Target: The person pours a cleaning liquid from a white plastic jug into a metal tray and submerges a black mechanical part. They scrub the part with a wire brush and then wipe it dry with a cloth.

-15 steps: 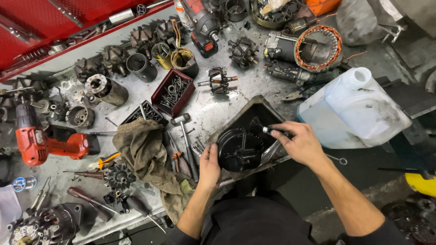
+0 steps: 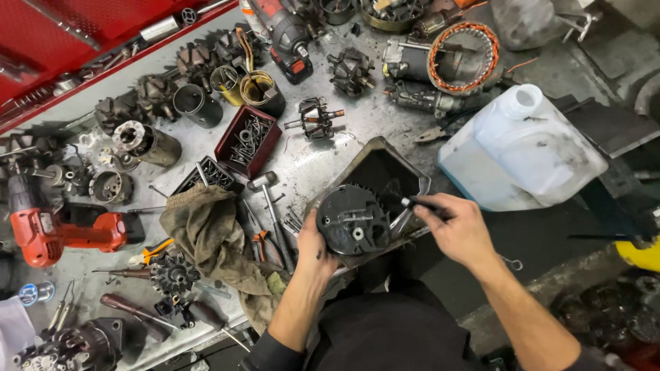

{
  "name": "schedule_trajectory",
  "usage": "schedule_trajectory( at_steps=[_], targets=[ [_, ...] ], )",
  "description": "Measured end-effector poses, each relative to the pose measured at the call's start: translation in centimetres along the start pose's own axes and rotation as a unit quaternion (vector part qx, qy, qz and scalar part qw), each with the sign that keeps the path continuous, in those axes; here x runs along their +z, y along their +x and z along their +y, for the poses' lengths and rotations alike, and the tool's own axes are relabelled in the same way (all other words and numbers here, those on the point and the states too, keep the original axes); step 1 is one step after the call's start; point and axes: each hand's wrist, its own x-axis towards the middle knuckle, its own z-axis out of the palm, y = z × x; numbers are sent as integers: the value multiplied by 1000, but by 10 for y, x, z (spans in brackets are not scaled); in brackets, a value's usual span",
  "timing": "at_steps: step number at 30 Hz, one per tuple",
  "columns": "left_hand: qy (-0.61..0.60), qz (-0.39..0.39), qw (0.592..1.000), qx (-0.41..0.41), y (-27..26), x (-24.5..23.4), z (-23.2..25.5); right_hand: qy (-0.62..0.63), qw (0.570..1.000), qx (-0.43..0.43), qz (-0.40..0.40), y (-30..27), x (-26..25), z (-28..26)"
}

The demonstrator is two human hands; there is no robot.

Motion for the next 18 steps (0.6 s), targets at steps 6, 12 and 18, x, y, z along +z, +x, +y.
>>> schedule_trajectory(
  at_steps=[6,12,18],
  targets=[
    [-82,-66,994,3,19,2,-12,-11,996,-83,42,-36,16,-7],
    [-50,-51,997,4,25,5,-19,-58,996,-30,68,-42,10,-13],
    [-33,-52,998,2,36,0,-23,-41,990,-96,92,-47,11,-8]
  ],
)
